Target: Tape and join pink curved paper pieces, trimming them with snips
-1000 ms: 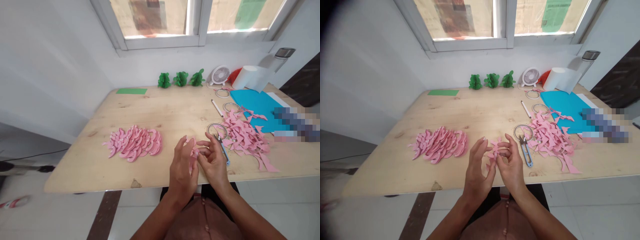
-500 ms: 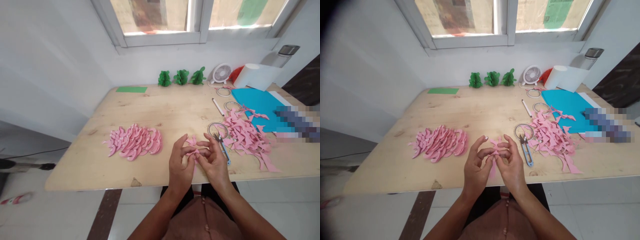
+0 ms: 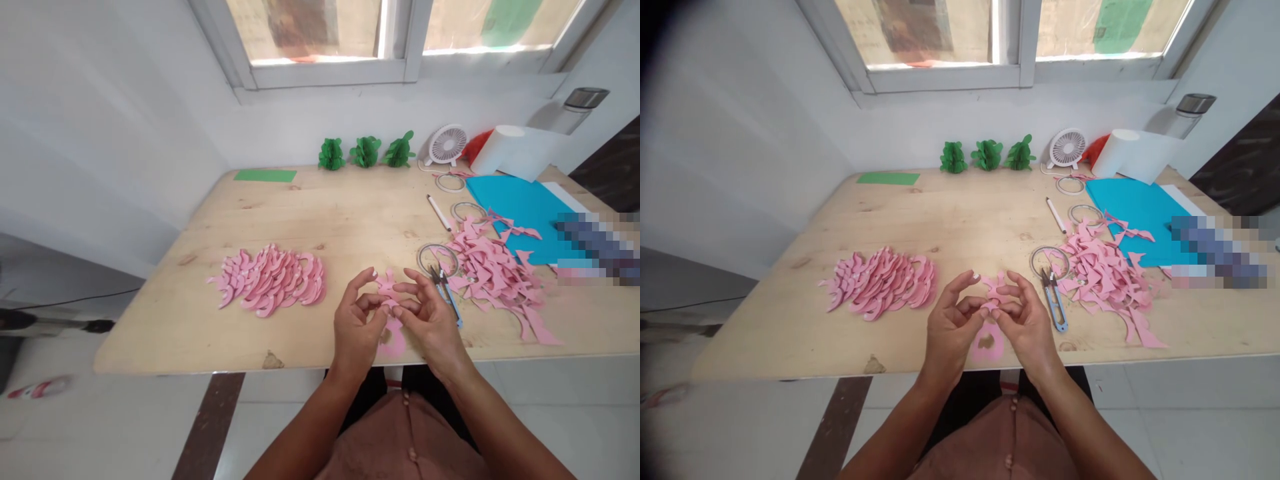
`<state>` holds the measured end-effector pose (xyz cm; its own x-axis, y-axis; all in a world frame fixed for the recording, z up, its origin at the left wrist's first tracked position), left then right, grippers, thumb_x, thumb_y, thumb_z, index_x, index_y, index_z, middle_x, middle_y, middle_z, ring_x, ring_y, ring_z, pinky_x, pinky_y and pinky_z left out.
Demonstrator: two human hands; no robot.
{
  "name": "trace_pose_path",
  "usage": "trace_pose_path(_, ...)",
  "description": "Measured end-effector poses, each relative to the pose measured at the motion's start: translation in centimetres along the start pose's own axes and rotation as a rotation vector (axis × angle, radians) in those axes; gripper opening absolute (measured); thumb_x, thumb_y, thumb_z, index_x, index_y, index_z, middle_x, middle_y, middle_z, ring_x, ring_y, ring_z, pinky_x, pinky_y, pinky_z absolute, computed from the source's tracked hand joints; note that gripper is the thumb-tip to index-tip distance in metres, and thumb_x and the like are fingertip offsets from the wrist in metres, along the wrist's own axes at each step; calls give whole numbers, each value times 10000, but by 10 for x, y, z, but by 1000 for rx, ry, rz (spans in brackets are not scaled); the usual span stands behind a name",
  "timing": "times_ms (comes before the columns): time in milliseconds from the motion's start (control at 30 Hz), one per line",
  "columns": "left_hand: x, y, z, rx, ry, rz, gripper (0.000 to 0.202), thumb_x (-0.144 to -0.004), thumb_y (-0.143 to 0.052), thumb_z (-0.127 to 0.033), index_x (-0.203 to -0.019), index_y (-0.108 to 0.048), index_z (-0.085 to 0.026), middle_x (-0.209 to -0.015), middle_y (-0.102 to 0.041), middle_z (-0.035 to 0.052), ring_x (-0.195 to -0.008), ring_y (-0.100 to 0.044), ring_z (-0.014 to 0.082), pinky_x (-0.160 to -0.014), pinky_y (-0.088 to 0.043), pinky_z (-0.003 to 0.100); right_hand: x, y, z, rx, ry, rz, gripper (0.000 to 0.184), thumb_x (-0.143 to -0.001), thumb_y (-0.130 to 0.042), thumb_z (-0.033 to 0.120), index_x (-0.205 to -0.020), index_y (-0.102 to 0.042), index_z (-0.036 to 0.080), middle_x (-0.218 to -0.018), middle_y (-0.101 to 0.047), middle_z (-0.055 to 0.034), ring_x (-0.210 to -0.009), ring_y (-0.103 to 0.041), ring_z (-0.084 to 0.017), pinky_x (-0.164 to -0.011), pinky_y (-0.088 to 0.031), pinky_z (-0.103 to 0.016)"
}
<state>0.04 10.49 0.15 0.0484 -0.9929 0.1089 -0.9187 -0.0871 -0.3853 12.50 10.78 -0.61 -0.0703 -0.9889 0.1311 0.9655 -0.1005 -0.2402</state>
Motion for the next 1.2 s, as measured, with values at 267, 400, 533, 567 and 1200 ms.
trace_pose_path(267, -2, 0, -2, 93, 6, -126, 515, -683, -666, -75, -1168, -542, -196, -766, -639, -3, -647, -610, 95, -545, -495, 174, 2, 3, 2, 2, 61, -60, 574, -677, -766, 254, -1193, -518, 292, -982, -598, 1, -691, -630, -92, -693, -534, -246)
trace_pose_path(400, 1, 1, 3, 128, 48, -170, 525, -665, -693, -96, -1158, -545, -200, -840, -646, 23, -678, -622, 109, -522, -489, 171, 2, 4, 1, -1, 60, -58, 562, -685, -761, 249, -1191, -521, 295, -985, -597, 2, -691, -627, -85, -698, -534, -238)
trace_pose_path(533, 0, 1, 3, 130, 42, -182, 511, -646, -712, -109, -1123, -566, -218, -980, -635, 38, -708, -625, 103, -532, -499, 172, 3, 4, -1, 7, 46, -51, 568, -687, -761, 250, -1201, -525, 291, -996, -595, 1, -704, -621, -82, -706, -527, -231)
trace_pose_path(567, 0, 0, 3, 128, 36, -182, 505, -640, -716, -110, -1112, -573, -220, -1007, -629, 37, -721, -625, 102, -553, -510, 177, 3, 4, -1, 5, 43, -52, 570, -684, -764, 250, -1200, -526, 291, -996, -595, 1, -703, -620, -81, -705, -526, -231)
trace_pose_path(1200, -8, -9, -10, -84, -143, -132, 479, -740, -607, -80, -1199, -538, -199, -880, -687, 38, -760, -659, 131, -694, -516, 234, 7, 1, 4, -188, -72, -38, 211, -714, -754, 365, -878, -714, 238, -968, -683, -42, -993, -577, -209, -950, -405, -373)
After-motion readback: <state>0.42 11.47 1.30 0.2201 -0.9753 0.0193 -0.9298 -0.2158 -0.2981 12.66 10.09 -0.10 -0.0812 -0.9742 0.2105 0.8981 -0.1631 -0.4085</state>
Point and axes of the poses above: each hand's wrist, its own x-axis away from the middle knuckle, its own y-axis out of the back of the hand, z = x × y, the point moved 6 cm from there along -x, towards the middle knuckle
